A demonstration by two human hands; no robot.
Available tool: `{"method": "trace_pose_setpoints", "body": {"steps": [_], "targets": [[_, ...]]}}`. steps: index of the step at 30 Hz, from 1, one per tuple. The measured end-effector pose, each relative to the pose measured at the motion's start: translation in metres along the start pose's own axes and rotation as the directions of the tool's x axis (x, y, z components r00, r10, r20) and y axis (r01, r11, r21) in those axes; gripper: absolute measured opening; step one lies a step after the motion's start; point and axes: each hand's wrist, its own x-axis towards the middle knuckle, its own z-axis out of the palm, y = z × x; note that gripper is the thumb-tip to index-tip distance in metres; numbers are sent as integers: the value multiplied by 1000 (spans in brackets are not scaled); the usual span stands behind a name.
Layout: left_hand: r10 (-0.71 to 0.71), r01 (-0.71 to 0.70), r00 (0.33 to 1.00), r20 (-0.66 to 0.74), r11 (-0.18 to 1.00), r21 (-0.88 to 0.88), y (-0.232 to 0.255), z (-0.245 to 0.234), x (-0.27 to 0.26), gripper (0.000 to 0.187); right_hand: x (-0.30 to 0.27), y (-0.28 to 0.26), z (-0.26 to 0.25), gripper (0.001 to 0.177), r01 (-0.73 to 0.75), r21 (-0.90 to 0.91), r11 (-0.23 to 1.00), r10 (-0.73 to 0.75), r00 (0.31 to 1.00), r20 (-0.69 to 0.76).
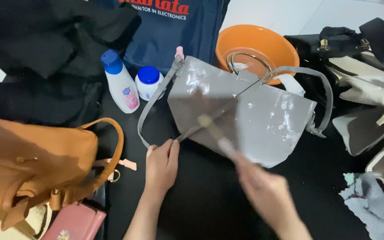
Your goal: Cleaning a grey leather handbag using a toothbrush and cleaning solution.
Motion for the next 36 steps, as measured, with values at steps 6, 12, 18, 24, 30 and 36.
{"method": "trace_pose_setpoints", "body": {"steps": [6,12,18,24,30,36], "targets": [[-20,19,999,28,999,37,0,1,1,43,5,17,-12,47,-146,-6,989,141,962,-233],[-53,53,998,14,999,10,7,-3,0,44,6,44,-15,19,77,-90,993,-86,992,-91],[-42,42,999,10,998,42,2,2,1,41,11,36,-31,39,-112,13,994,109,922,-371],[8,-7,1000,-29,999,48,1,4,-1,39,14,56,-21,33,-56,-7,998,54,982,-179],[-89,97,988,-126,993,61,3,7,7,46,21,73,-11,28,30,-43,999,-51,697,-715],[-97,101,981,-167,995,18,-15,10,30,45,6,112,12,33,96,-16,995,-73,618,-783]]}}
